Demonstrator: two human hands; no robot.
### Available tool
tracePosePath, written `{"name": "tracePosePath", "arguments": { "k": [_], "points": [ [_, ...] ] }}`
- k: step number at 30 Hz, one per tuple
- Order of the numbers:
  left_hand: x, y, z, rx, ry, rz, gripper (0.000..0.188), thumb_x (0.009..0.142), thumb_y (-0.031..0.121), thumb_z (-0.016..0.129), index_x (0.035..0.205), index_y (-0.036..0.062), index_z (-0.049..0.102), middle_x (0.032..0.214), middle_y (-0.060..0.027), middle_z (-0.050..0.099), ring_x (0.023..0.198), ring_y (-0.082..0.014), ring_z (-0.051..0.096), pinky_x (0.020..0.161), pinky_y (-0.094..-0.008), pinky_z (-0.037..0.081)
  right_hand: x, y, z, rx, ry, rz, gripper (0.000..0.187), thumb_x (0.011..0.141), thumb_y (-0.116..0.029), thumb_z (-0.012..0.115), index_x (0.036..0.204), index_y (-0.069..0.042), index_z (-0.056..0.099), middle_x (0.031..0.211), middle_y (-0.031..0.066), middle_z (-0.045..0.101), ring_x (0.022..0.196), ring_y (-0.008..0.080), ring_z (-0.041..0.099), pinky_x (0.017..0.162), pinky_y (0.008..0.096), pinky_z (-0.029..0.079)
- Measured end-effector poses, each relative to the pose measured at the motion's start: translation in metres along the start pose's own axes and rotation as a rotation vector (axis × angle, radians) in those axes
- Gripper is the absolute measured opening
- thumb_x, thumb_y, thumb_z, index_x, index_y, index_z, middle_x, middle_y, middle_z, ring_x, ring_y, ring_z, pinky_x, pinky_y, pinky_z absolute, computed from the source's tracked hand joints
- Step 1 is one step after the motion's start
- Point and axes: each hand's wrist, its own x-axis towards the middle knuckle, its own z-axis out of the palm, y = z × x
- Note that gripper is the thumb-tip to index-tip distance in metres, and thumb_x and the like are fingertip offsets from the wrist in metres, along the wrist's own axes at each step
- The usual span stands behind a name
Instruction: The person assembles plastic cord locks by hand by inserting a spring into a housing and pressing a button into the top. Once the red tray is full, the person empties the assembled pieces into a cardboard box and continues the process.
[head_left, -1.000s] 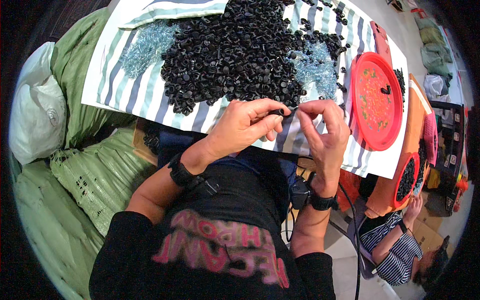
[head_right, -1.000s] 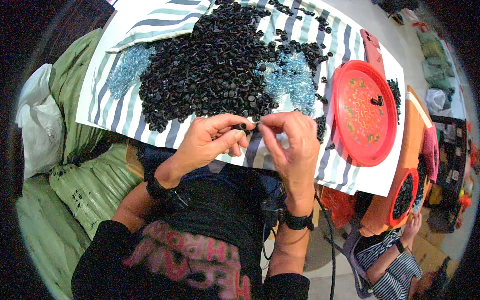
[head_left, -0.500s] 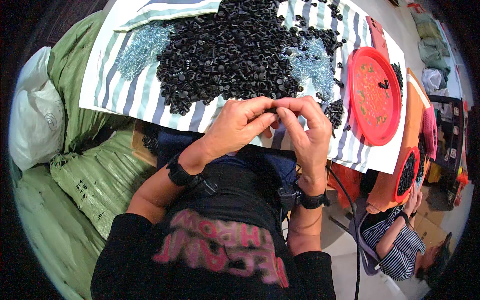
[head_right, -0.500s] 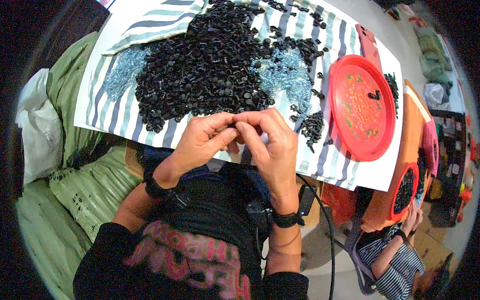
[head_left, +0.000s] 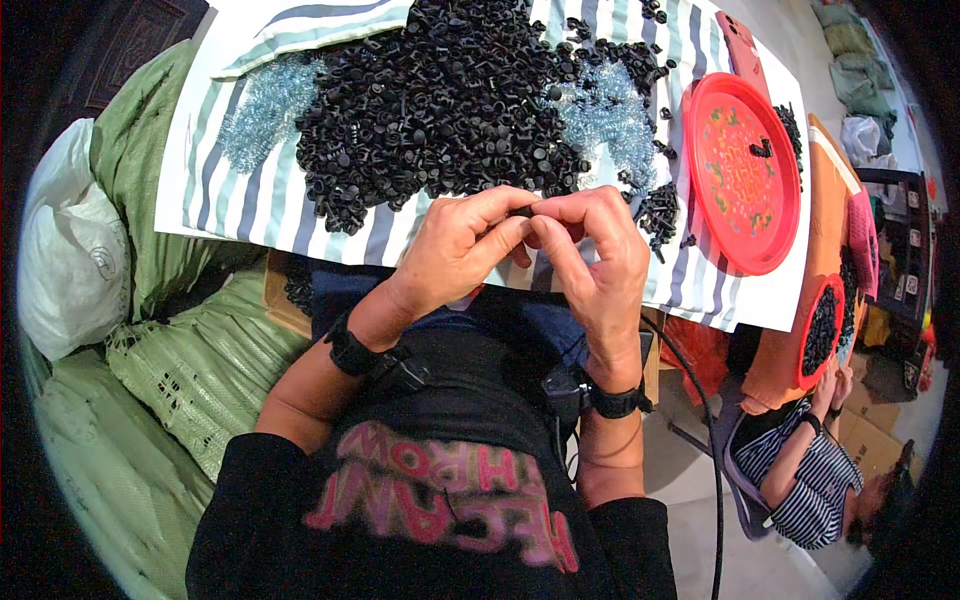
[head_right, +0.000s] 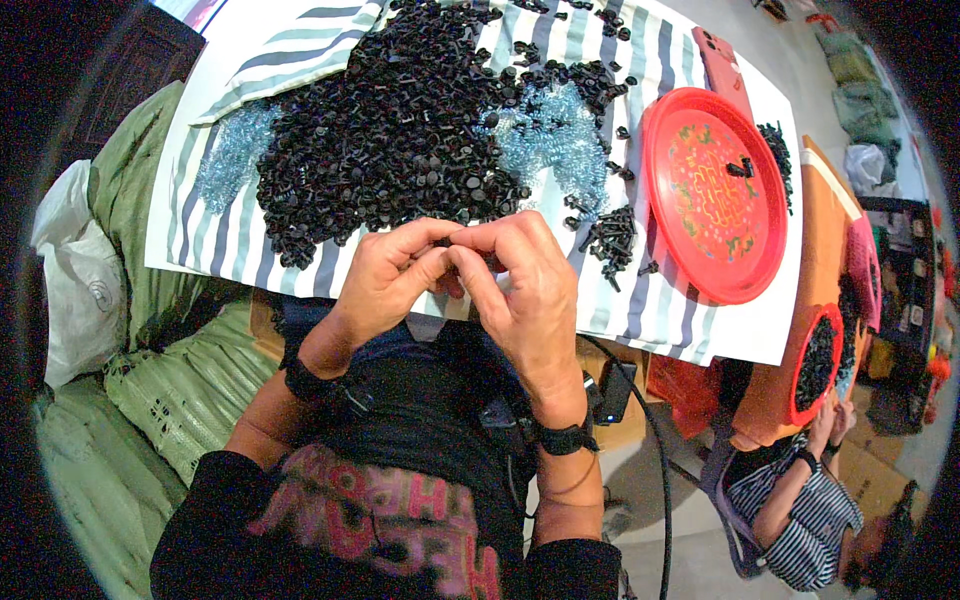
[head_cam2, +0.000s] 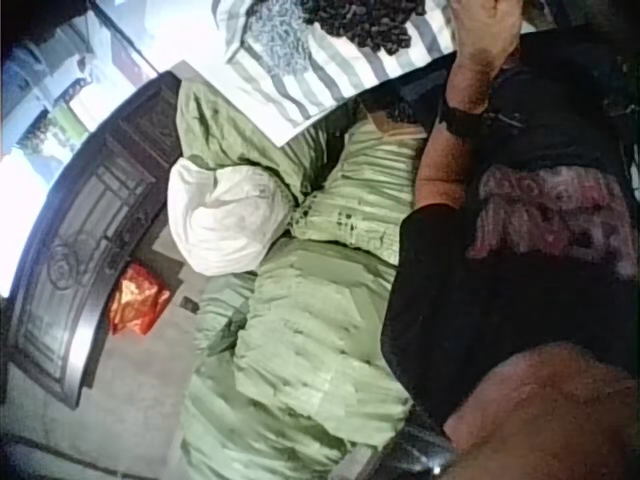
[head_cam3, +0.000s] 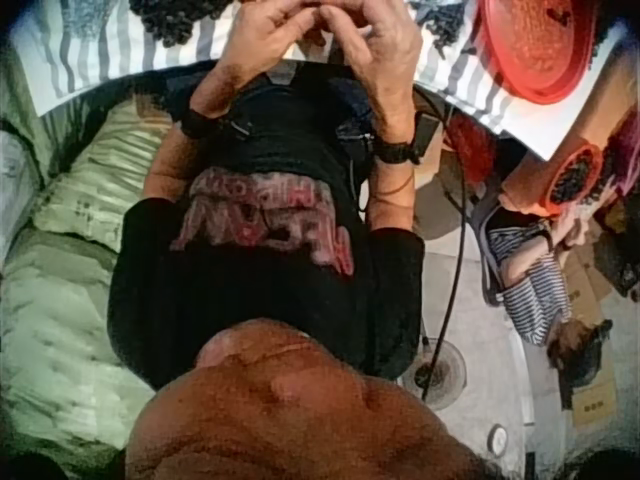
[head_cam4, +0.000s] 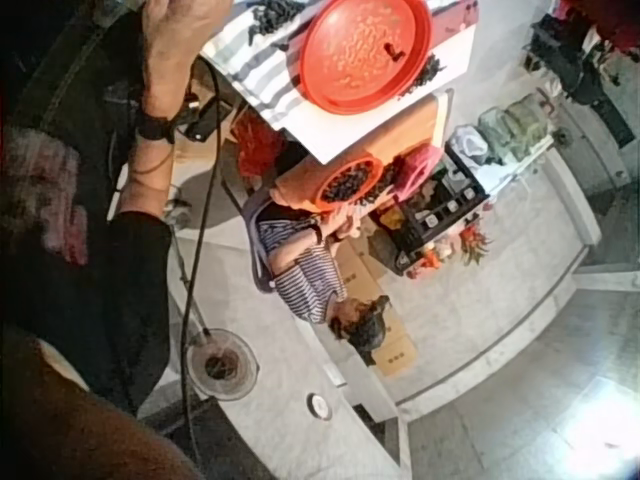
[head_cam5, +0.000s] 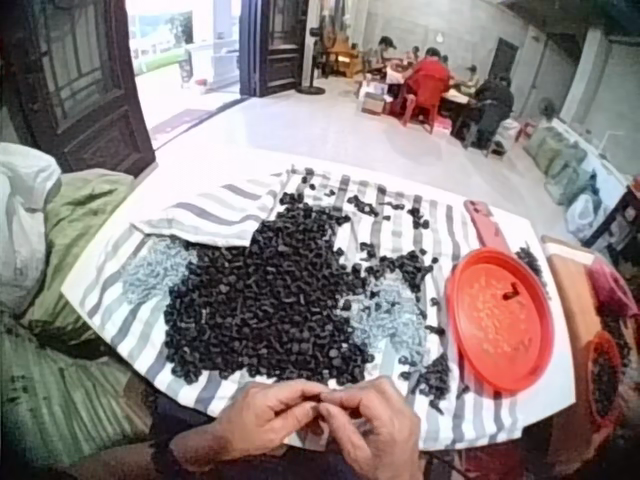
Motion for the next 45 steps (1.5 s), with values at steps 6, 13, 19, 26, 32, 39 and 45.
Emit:
{"name": "tracePosePath", "arguments": {
  "k": [6, 13, 19, 26, 32, 39, 45],
  "points": [
    [0.0, -0.002, 0.003, -0.07, 0.044, 0.05, 0.021, 0.097, 0.011, 0.057, 0.114, 0.0005, 0.065, 0.079, -0.0061, 0.072, 0.071, -0.0094, 0.069, 0.063, -0.0247, 0.054, -0.005, -0.003, 0.007, 0.101, 0.074, 0.139, 0.009, 0.082, -0.005, 0.074, 0.088, -0.002, 0.067, 0.083, 0.0074, 0.062, 0.066, 0.0145, 0.062, 0.059, 0.0271, 0.049],
    [-0.001, 0.003, 0.001, -0.098, 0.032, 0.042, 0.019, 0.097, 0.009, 0.057, 0.112, 0.0001, 0.064, 0.082, -0.0055, 0.071, 0.072, -0.0082, 0.067, 0.066, -0.0243, 0.054, -0.003, -0.002, -0.002, -0.066, 0.083, 0.008, 0.009, 0.08, -0.003, 0.075, 0.087, -0.004, 0.068, 0.082, 0.0069, 0.062, 0.07, 0.0156, 0.06, 0.061, 0.0275, 0.049],
    [-0.001, 0.004, -0.001, -0.163, 0.01, 0.051, 0.02, 0.097, 0.011, 0.057, 0.112, 0.0014, 0.065, 0.083, -0.0044, 0.07, 0.074, -0.0085, 0.068, 0.067, -0.025, 0.055, -0.012, 0.022, -0.046, -0.078, 0.265, 0.206, 0.006, 0.085, -0.002, 0.071, 0.09, -0.001, 0.067, 0.082, 0.0053, 0.062, 0.07, 0.0114, 0.057, 0.065, 0.0246, 0.046],
    [-0.001, 0.011, -0.003, -0.087, -0.05, 0.025, 0.023, 0.098, 0.012, 0.059, 0.116, -0.0017, 0.063, 0.091, -0.0077, 0.07, 0.078, -0.0094, 0.066, 0.072, -0.0239, 0.054, -0.014, 0.023, -0.035, -0.239, 0.135, 0.164, 0.008, 0.083, -0.001, 0.071, 0.09, -0.002, 0.067, 0.079, 0.0059, 0.059, 0.065, 0.0141, 0.056, 0.061, 0.0272, 0.047],
    [-0.001, 0.002, 0.001, -0.127, -0.011, 0.048, 0.021, 0.096, 0.011, 0.058, 0.114, 0.0029, 0.065, 0.082, -0.0039, 0.07, 0.073, -0.0083, 0.067, 0.068, -0.0246, 0.055, 0.001, 0.024, -0.02, -0.7, -0.009, -0.01, 0.012, 0.078, -0.02, 0.074, 0.088, -0.016, 0.07, 0.078, 0.002, 0.057, 0.08, 0.0233, 0.059, 0.068, 0.0373, 0.04],
    [-0.001, 0.008, -0.002, -0.101, -0.044, 0.031, 0.023, 0.1, 0.008, 0.053, 0.118, -0.0014, 0.063, 0.087, -0.0055, 0.069, 0.075, -0.0085, 0.065, 0.07, -0.0235, 0.054, 0.007, 0.016, -0.02, -0.773, -0.077, -0.05, 0.014, 0.078, -0.019, 0.074, 0.09, -0.015, 0.07, 0.079, 0.0021, 0.058, 0.08, 0.0226, 0.059, 0.07, 0.0375, 0.041],
    [-0.001, 0.006, -0.002, -0.116, -0.043, 0.029, 0.024, 0.101, 0.01, 0.052, 0.119, -0.0011, 0.063, 0.086, -0.0054, 0.069, 0.075, -0.0088, 0.065, 0.069, -0.0233, 0.054, 0.008, 0.012, -0.015, -0.801, -0.117, -0.04, 0.013, 0.077, -0.016, 0.071, 0.09, -0.014, 0.067, 0.082, 0.0039, 0.058, 0.083, 0.024, 0.06, 0.071, 0.0386, 0.042]
  ]
}}
